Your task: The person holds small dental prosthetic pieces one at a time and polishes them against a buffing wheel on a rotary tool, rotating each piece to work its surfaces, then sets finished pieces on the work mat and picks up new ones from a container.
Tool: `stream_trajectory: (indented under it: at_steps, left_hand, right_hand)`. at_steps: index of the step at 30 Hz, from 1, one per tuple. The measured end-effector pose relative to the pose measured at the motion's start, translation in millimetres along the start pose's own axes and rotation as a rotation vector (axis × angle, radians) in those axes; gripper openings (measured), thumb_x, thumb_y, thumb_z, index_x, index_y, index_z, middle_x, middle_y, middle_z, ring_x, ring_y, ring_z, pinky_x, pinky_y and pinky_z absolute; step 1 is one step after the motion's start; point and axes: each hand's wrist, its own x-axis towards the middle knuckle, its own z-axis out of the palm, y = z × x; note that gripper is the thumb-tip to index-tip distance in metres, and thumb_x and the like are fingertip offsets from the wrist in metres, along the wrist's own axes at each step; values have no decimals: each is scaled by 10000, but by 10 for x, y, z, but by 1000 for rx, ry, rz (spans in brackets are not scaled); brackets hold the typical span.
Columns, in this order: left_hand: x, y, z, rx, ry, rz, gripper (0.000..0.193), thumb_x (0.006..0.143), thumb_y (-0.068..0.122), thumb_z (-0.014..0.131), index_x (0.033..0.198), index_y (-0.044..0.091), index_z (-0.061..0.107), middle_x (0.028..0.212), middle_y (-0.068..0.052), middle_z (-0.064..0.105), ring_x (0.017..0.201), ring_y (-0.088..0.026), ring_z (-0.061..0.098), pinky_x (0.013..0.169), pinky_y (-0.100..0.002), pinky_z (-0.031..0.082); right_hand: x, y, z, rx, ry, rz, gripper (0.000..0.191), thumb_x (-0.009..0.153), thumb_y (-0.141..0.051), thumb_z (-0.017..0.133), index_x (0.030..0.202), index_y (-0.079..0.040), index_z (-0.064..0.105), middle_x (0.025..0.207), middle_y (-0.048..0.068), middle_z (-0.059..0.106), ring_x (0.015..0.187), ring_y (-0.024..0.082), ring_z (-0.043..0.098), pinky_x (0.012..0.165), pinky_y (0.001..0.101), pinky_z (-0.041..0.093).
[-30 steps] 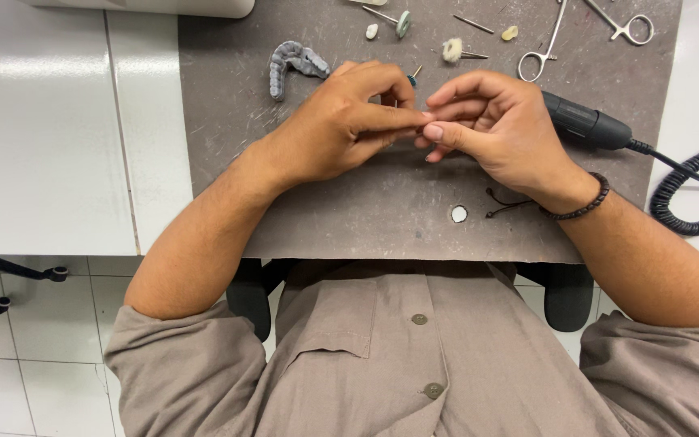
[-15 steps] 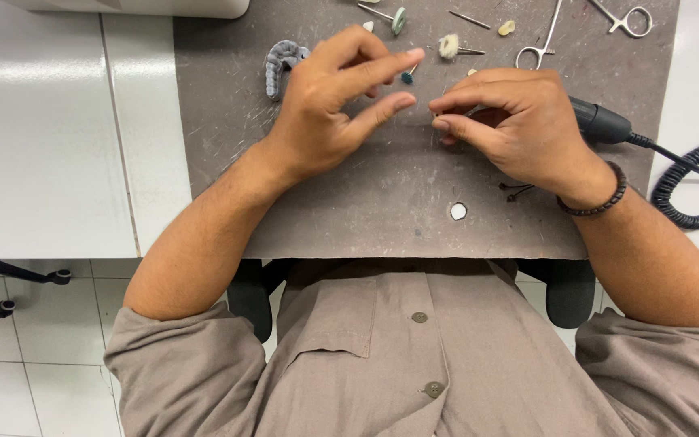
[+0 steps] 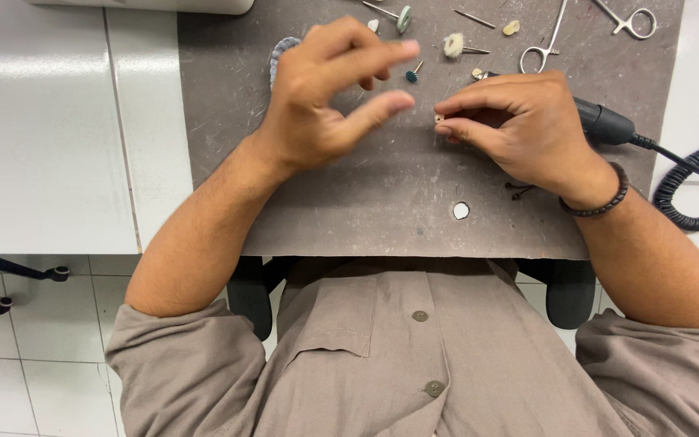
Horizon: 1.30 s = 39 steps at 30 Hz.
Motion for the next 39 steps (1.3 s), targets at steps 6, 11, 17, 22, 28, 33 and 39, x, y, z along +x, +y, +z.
stream_trajectory:
  at_steps: [6,11,17,22,28,33,39]
  left_hand:
    - [1,127,237,-25,-137,162,379,1037,132,813,1386,177,674,1150,-12,680,1038,-183,657,944,-360,520]
    - [-35,128,204,3,-172,161,397,1004,34,780,1377,117,669,1171,-53,681,1086,-244,680,962,-376,568]
    - [-20,238,18,117,-184,110,194,970,22,811,1134,40,709,1101,-86,699,995,-254,712,843,-371,589]
    - [-247,323,-591,307,-110,-114,112,943,-5,819,1033,26,761,1007,-79,728,866,-212,718,743,-310,587]
    - [-735,119,-911,498,-58,-295,114,939,-2,830,1024,33,764,1034,-71,738,907,-209,718,796,-300,593]
    - [-947,62,-868,689,-69,-225,118,940,15,847,1008,78,773,1041,-25,735,954,-192,683,975,-358,511]
    - [-883,283,-849,492,-51,-259,254,861,107,885,1076,58,759,1084,-83,693,933,-219,654,910,-369,459]
  right_hand:
    - [-2,50,64,488,-66,259,85,987,-21,718,1056,27,704,1005,111,758,912,152,767,795,285,663]
    - [16,66,52,536,-111,306,115,973,-5,726,1071,55,737,1005,152,770,877,195,770,780,305,650]
    - [-1,12,32,650,-205,280,279,944,-1,673,1220,42,672,1155,142,739,1061,199,758,851,321,664]
    - [-51,40,-19,704,-115,299,233,976,-42,667,1190,49,681,1117,170,753,1005,218,760,819,332,652]
    - [-110,145,-29,680,-88,288,151,1021,-68,662,1110,44,707,1010,169,762,886,207,766,762,324,650]
    - [-122,147,8,649,-78,304,150,1031,-75,653,1114,39,705,1009,164,756,869,195,761,757,313,644]
    - [-97,151,-12,646,-60,265,137,1053,-72,649,1108,43,701,1000,164,747,871,195,754,755,313,640]
